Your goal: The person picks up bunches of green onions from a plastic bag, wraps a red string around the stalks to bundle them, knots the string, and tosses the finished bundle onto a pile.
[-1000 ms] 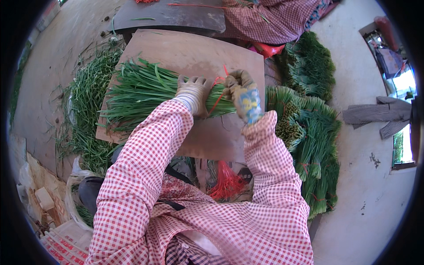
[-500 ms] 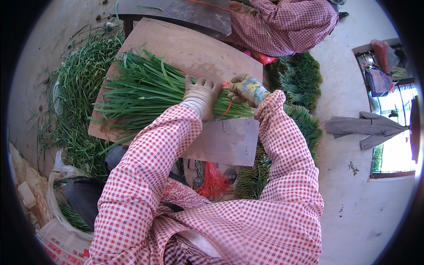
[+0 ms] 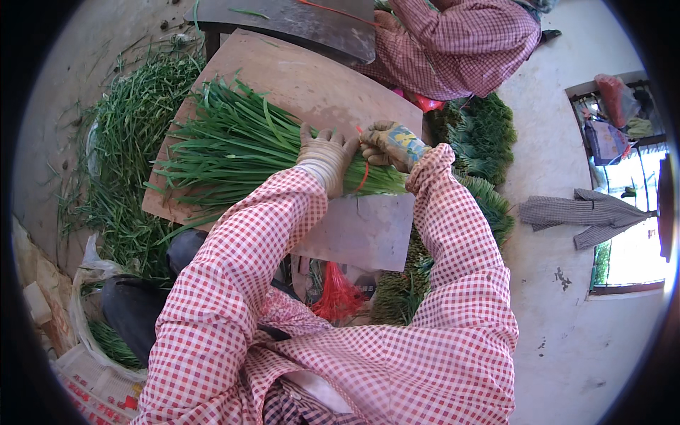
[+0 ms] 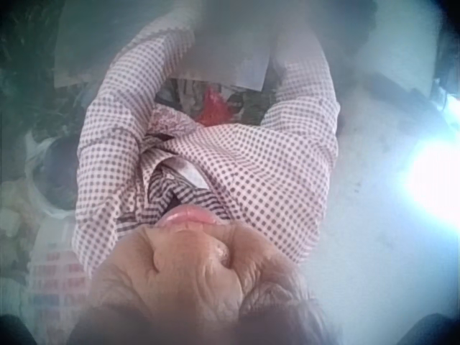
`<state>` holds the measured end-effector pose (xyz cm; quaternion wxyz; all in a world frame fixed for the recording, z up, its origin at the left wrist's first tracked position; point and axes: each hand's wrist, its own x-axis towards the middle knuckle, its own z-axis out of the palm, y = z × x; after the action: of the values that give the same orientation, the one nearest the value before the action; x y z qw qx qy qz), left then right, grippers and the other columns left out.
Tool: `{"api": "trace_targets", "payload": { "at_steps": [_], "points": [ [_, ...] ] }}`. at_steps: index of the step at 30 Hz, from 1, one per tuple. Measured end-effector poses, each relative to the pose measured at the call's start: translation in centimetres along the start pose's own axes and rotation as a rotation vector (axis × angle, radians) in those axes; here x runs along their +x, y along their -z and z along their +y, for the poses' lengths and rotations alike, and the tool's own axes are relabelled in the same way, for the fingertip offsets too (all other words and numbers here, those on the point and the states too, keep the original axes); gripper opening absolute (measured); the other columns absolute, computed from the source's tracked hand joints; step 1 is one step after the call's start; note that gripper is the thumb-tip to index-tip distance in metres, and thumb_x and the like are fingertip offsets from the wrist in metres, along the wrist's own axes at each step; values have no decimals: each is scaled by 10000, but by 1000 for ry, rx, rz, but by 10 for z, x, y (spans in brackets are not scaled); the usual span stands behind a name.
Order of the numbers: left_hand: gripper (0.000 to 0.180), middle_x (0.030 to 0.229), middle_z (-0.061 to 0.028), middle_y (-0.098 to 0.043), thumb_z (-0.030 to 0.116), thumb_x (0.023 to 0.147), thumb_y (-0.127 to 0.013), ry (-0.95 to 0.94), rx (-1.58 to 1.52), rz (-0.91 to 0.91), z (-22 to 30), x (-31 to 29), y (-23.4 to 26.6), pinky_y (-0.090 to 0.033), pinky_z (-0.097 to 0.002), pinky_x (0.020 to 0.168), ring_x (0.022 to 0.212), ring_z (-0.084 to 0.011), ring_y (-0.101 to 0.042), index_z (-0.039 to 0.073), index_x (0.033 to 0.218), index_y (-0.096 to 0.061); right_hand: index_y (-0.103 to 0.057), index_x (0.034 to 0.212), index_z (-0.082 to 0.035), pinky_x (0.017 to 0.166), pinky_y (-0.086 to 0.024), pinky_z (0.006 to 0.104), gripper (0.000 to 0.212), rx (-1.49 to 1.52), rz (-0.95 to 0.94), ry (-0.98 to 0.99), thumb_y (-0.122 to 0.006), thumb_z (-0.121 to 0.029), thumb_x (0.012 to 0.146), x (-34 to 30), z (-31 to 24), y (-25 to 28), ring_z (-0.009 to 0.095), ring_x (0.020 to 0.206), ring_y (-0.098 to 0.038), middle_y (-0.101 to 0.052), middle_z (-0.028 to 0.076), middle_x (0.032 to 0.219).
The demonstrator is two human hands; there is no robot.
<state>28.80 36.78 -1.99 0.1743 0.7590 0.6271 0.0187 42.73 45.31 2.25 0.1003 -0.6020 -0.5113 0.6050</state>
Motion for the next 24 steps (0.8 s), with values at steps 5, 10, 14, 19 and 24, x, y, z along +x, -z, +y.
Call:
{"api": "trace_targets", "payload": {
  "at_steps": [5,10,14,19,24],
  "points": [
    [942,1398,-89,-412,364,609,-784,34,-3,-26,-1,-3,4,-167,-597,1090,1350,-247,-333,167,1401,-314,-617,1018,-55,603,-436,200,229,-199,51,326,-660,-232,880,-30,-7,-16,69,688,-545,-576,-17,794],
    [1112,1491,-109,-299,422,553,-843,26,-13,-197,-1,7,11,-145,-585,1099,1410,-251,-223,160,1454,-247,-633,1014,-72,719,-459,264,244,-277,-62,625,-658,-281,890,-92,36,-36,98,799,-545,-605,-1,878],
    [1134,1483,-133,-309,421,505,-869,-61,25,-288,-9,11,33,-207,-547,1106,1395,-297,-251,133,1439,-292,-569,1085,-88,757,-478,313,219,169,45,614,-586,-255,945,-65,23,-17,117,834,-561,-606,23,912],
    [1112,1481,-93,-327,469,497,-861,-205,-82,-250,7,-2,74,-252,-465,1116,1383,-299,-271,158,1432,-346,-478,993,-119,563,-464,307,118,786,-116,401,-535,-218,964,-56,5,-30,133,653,-525,-504,1,729],
    [946,1500,-86,-305,482,668,-744,10,159,-148,16,15,12,-190,-566,1096,1400,-269,-254,181,1452,-308,-473,907,-146,458,-304,234,62,980,-325,418,-529,-122,921,-60,25,-32,78,534,-336,-381,-42,699]
  ]
}}
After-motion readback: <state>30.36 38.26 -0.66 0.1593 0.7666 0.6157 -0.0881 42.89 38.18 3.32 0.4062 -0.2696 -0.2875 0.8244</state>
